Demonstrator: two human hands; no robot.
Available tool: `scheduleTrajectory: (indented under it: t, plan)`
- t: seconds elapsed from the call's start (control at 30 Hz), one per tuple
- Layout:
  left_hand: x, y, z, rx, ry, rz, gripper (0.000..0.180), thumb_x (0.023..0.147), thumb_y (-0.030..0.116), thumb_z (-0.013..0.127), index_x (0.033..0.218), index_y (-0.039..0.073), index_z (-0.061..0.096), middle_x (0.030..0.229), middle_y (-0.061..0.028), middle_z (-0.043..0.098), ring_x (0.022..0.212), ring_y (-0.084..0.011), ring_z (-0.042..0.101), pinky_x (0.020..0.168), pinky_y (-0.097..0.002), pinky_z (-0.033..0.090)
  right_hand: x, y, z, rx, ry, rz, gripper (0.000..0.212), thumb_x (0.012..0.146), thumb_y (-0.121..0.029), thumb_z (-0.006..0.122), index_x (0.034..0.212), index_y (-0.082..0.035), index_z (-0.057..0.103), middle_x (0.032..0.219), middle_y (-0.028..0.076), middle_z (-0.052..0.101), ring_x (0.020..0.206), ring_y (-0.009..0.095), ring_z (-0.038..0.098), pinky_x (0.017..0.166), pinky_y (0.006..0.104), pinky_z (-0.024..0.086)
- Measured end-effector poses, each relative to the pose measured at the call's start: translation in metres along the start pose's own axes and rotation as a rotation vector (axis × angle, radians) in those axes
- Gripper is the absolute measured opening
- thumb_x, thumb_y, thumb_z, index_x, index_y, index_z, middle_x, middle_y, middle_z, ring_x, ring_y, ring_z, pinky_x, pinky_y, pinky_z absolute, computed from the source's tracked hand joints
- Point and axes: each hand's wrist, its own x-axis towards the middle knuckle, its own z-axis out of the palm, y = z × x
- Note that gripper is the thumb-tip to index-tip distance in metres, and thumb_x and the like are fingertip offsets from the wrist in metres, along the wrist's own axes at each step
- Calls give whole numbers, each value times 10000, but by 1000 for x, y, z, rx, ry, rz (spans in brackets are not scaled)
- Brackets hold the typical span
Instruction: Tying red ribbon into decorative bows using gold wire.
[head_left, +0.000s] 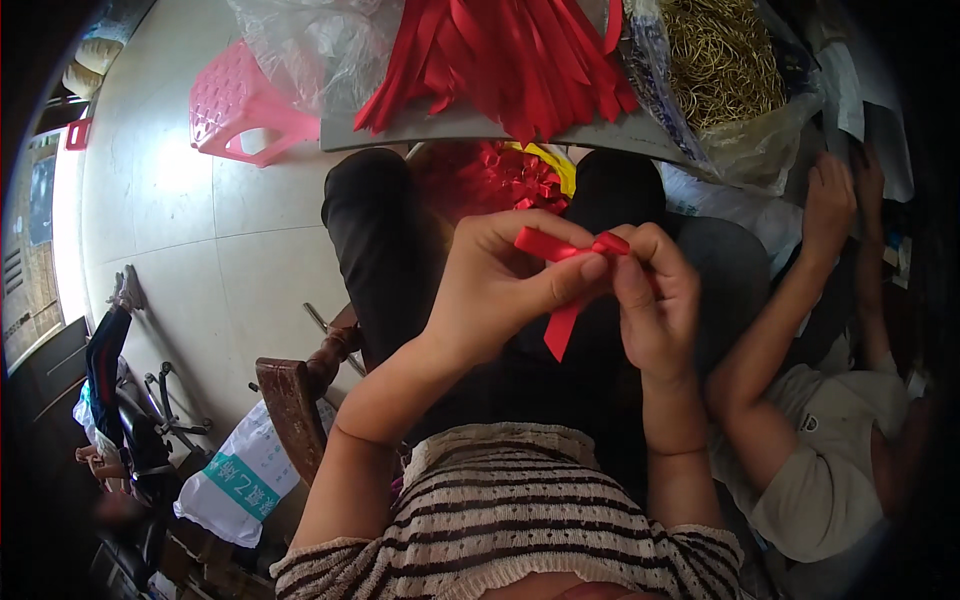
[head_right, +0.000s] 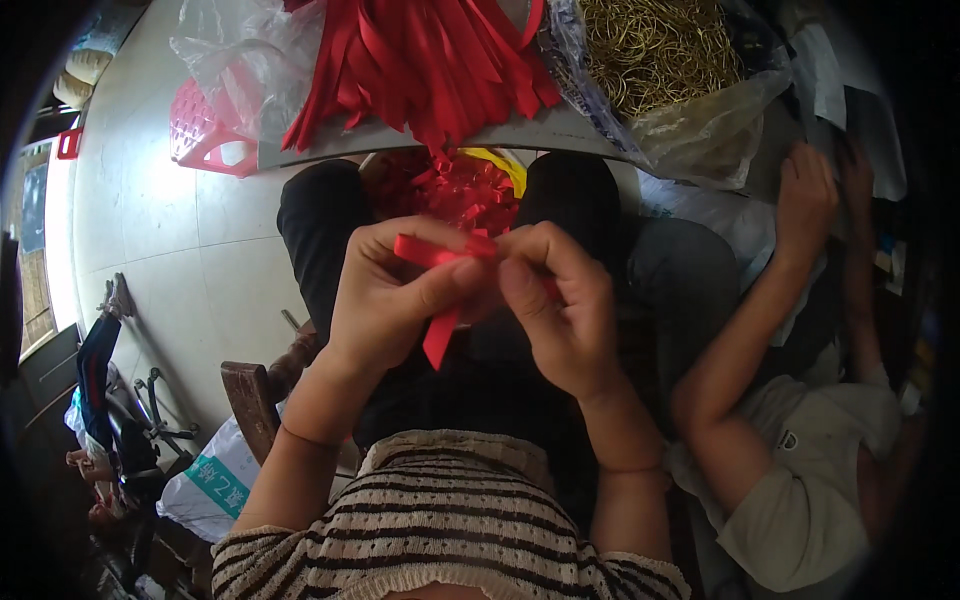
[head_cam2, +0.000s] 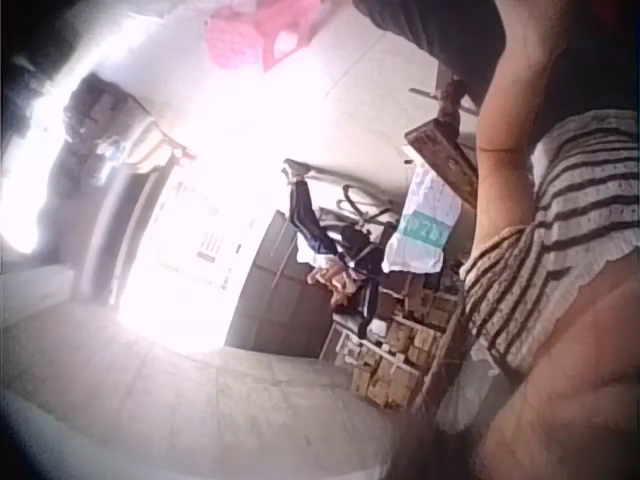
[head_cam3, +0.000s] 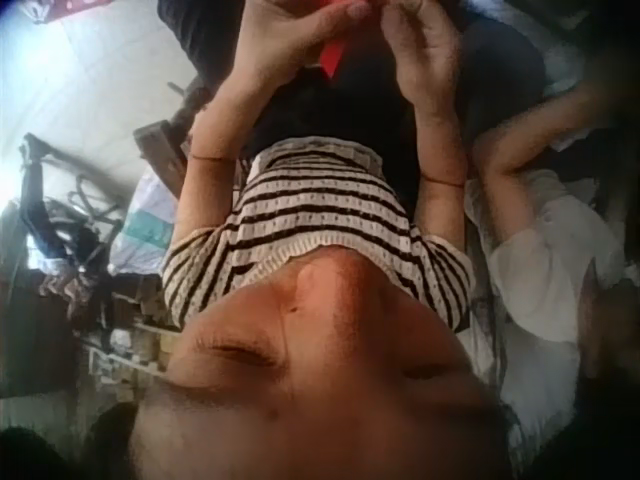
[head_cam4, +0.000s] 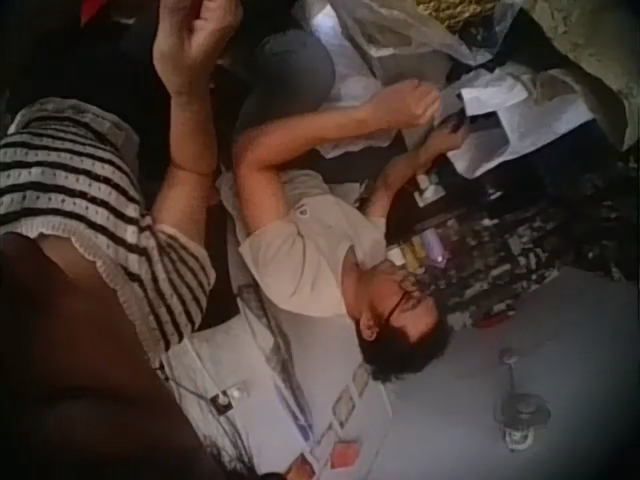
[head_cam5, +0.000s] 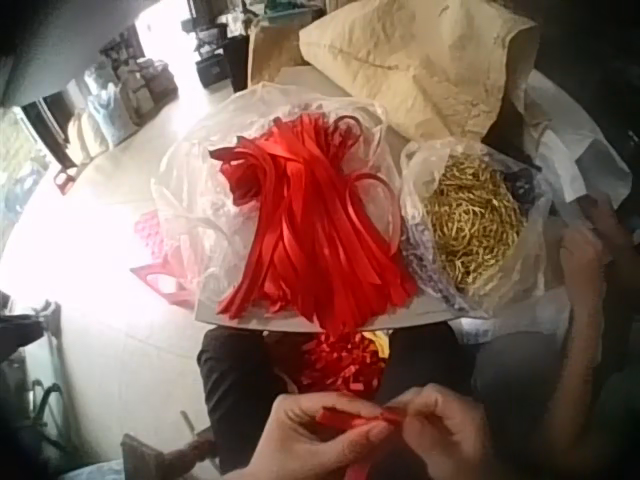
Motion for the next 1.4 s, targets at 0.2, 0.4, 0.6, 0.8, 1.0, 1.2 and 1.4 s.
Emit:
scheduleTrajectory:
  t: [0.2, 0.4, 0.6, 0.8, 1.0, 1.2, 1.4]
  plan:
    - [-1, 1, -4, -32, -22, -67, 121, 802, 82, 695, 858, -20, 661, 732, -13, 636, 654, -21, 540, 572, -168, 432, 7, -6, -4, -198, -138, -182, 102, 838, -89, 603, 828, -1, 555, 907, 68, 559, 809, 87, 504, 661, 220, 413]
    - [-5, 3, -4, 154, -98, 14, 88, 804, 57, 679, 829, -25, 657, 680, 10, 612, 620, -6, 519, 536, -155, 402, 11, -16, -8, -416, -71, -336, 100, 793, -38, 647, 794, 17, 564, 841, 72, 565, 743, 89, 498, 659, 206, 397]
    - [-6, 5, -4, 184, -53, 29, 108, 809, 75, 685, 784, -24, 651, 644, 16, 591, 589, -8, 501, 497, -165, 378, 11, -17, -4, -123, -25, -198, 104, 825, -54, 637, 821, 24, 568, 831, 44, 566, 738, 76, 509, 655, 198, 404]
    - [-5, 6, -6, 115, -90, -39, 173, 838, 108, 662, 730, -24, 632, 608, 12, 552, 549, -26, 479, 467, -191, 349, 14, -21, -16, -204, -128, -40, 105, 811, -51, 655, 817, 14, 573, 786, 28, 564, 701, 46, 495, 631, 171, 385]
    - [0, 18, -23, 320, -363, 8, 174, 824, 111, 663, 715, -17, 615, 574, -23, 520, 530, -74, 499, 475, -230, 373, 18, -28, -28, -113, -424, 45, 111, 777, -42, 676, 785, 16, 582, 745, 15, 562, 672, 53, 510, 582, 183, 379]
    - [1, 3, -36, 960, -249, 205, 166, 738, 175, 705, 689, 39, 625, 622, -72, 563, 561, -232, 567, 506, -318, 439, 31, -17, -21, -632, -345, -46, 83, 746, -36, 662, 768, 3, 592, 749, 59, 588, 637, 109, 550, 573, 224, 405]
    - [7, -21, -45, 1467, -68, 261, 174, 739, 243, 691, 737, 73, 654, 829, -59, 587, 642, -250, 597, 542, -355, 467, 84, -4, -8, -1022, 185, -589, 119, 772, -60, 657, 868, -17, 600, 776, 85, 575, 606, 225, 580, 538, 307, 460]
